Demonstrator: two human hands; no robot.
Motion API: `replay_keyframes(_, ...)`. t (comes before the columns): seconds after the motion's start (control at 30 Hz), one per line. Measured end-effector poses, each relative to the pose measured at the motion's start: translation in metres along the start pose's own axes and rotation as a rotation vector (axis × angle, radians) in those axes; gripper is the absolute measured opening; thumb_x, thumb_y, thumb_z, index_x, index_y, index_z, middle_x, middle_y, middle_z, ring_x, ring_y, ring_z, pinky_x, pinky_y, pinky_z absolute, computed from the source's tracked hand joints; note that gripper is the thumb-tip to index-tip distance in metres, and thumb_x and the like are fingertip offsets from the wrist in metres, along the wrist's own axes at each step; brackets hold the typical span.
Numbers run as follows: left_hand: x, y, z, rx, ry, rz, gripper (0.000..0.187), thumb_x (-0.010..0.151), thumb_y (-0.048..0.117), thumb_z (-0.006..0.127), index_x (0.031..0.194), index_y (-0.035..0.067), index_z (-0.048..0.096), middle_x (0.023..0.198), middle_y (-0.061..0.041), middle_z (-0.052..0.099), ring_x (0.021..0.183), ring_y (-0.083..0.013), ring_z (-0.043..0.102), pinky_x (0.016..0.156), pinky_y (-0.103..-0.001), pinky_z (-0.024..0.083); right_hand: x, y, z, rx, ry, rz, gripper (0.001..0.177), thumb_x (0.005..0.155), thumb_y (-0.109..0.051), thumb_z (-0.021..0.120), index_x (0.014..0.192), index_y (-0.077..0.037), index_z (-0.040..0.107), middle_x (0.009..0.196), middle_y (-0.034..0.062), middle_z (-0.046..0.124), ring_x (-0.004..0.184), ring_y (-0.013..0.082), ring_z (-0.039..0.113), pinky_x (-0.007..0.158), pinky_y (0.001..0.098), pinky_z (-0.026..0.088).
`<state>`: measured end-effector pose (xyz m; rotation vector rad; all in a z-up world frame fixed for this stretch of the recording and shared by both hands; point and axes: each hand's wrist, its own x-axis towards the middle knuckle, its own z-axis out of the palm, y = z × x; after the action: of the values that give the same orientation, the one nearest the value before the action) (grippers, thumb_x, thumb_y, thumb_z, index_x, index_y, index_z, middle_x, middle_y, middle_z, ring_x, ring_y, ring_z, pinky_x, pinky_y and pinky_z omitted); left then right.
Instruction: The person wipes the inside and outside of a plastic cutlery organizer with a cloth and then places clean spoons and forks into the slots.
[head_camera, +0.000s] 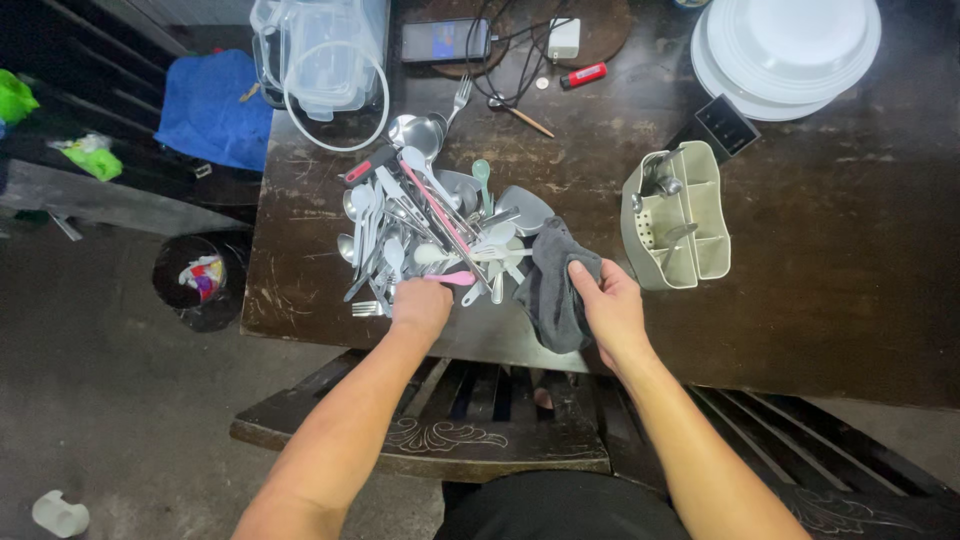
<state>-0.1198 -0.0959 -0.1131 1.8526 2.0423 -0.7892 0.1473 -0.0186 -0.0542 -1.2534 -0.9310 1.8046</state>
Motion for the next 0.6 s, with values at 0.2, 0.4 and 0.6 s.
replay_keyframes(0.2, -0.007, -0.001, -0.004, 0.012, -0.031, 0.08, 0.019, 0.092, 0.014, 0.064, 0.103, 0.013, 0.079, 0.11, -0.008, 0.075, 0.108, -0.0255, 0.07, 0.085, -0.04, 0.055, 0.0, 0.0, 0.002, 0.003, -0.007, 0.015, 0.025, 0.099, -0.015, 0.065, 0.115, 0.004, 0.067, 0.106, 0.0081, 0.075, 0.09, 0.0103, 0.068, 0.081, 0.0265, 0.055)
replay_keyframes(0.4, -0.018, 0.009, -0.007, 0.04, -0.061, 0.364, 0.018, 0.086, 0.01, 0.067, 0.1, 0.01, 0.078, 0.109, -0.011, 0.074, 0.107, -0.0294, 0.069, 0.086, -0.041, 0.056, 0.003, 0.006, -0.001, 0.004, -0.01, 0.007, 0.025, 0.099, -0.015, 0.065, 0.116, 0.004, 0.066, 0.107, 0.0085, 0.075, 0.09, 0.0108, 0.068, 0.082, 0.0267, 0.055)
replay_keyframes(0.6, -0.017, 0.011, 0.001, -0.011, -0.05, 0.43, 0.015, 0.086, 0.008, 0.065, 0.096, 0.011, 0.075, 0.104, -0.012, 0.076, 0.102, -0.0294, 0.072, 0.085, -0.042, 0.056, 0.005, 0.007, -0.002, 0.006, -0.007, 0.002, 0.026, 0.099, -0.015, 0.065, 0.116, 0.004, 0.066, 0.108, 0.0087, 0.075, 0.092, 0.011, 0.068, 0.083, 0.0268, 0.055)
